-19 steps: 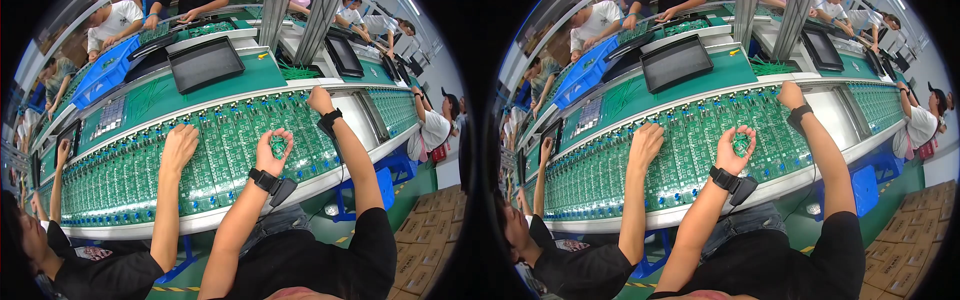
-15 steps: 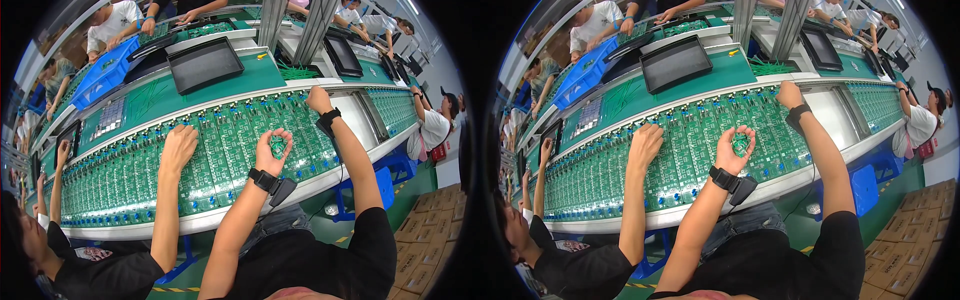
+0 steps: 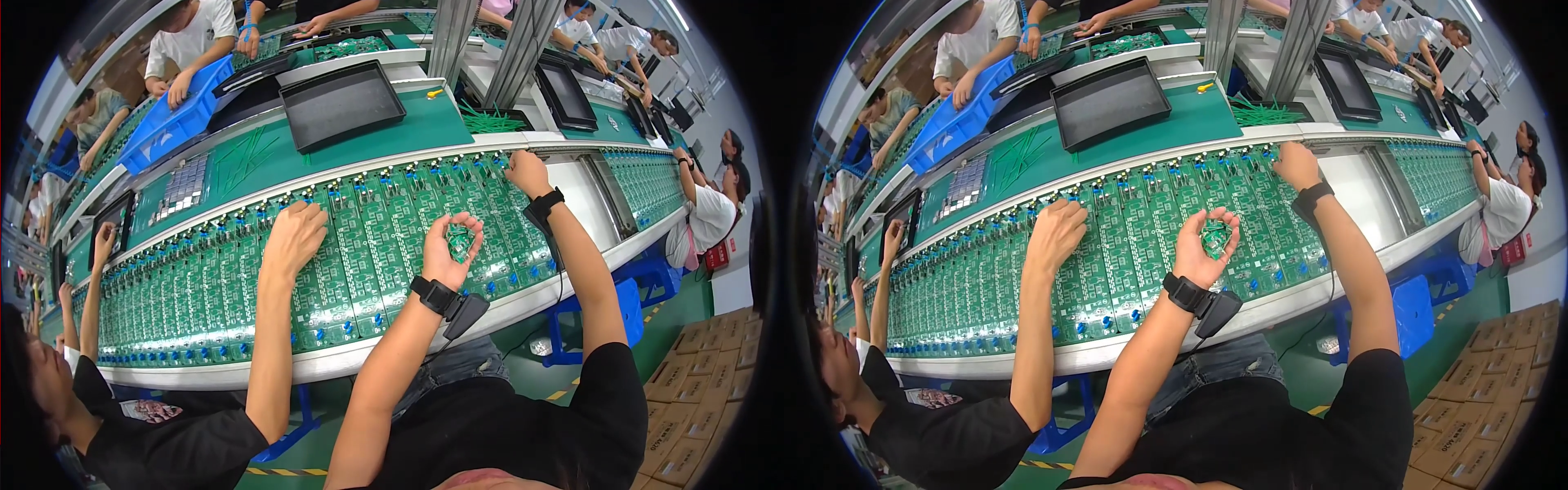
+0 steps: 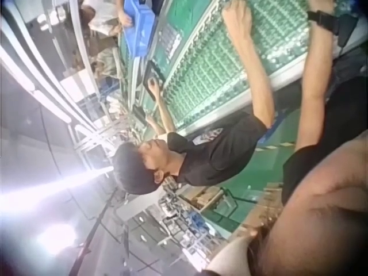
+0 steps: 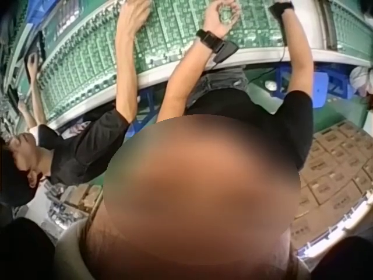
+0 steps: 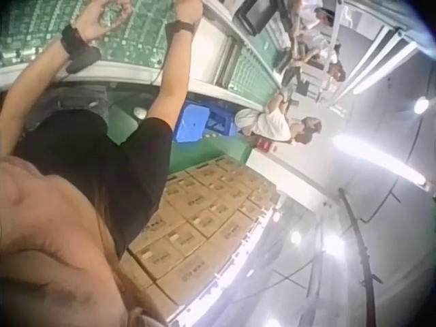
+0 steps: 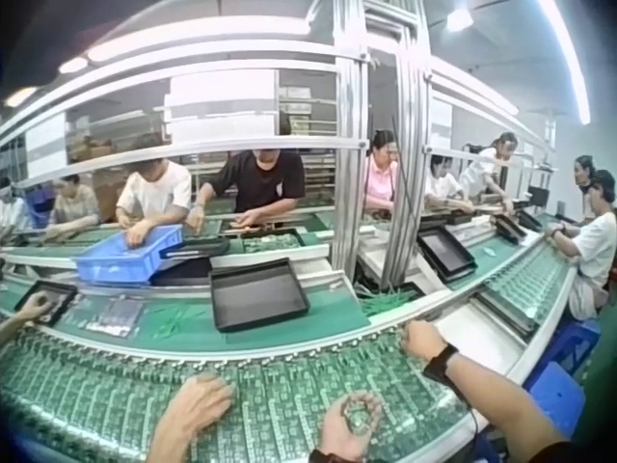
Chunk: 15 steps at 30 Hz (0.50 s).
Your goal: The person picks up small green circuit boards from a tray and places them onto a larger panel on the assembly line. After filling the panel, they slide it along the line and move the tray aside.
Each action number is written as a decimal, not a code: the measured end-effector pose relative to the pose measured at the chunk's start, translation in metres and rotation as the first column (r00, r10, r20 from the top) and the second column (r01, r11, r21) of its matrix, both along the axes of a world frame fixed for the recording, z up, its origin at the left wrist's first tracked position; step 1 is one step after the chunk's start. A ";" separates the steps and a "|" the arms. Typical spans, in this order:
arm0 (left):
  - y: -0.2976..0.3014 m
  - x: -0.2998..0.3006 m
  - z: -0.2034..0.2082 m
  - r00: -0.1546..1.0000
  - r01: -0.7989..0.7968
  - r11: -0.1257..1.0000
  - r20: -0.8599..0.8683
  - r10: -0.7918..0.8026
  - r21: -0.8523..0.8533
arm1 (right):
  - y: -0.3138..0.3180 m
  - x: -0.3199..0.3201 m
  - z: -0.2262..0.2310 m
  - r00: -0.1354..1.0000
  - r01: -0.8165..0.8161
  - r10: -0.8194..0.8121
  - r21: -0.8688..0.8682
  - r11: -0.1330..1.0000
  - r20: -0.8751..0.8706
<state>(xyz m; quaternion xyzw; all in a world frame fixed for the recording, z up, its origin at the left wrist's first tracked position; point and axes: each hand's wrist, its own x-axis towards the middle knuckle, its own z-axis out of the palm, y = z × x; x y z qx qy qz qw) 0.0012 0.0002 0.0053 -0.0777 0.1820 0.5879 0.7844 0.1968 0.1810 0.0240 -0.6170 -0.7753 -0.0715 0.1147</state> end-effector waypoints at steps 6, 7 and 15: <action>-0.001 0.002 0.003 1.000 0.007 1.000 -0.014 -0.007 -0.021 | 0.005 0.001 0.005 0.999 0.023 -0.021 -0.079 0.997 0.028; -0.002 0.001 0.003 1.000 0.010 1.000 -0.016 -0.010 -0.026 | 0.006 -0.001 0.010 0.997 0.061 -0.055 -0.135 0.989 0.051; -0.003 0.003 0.009 0.998 0.017 1.000 -0.055 -0.018 -0.024 | 0.011 0.004 0.013 0.995 0.060 -0.039 -0.239 0.969 0.090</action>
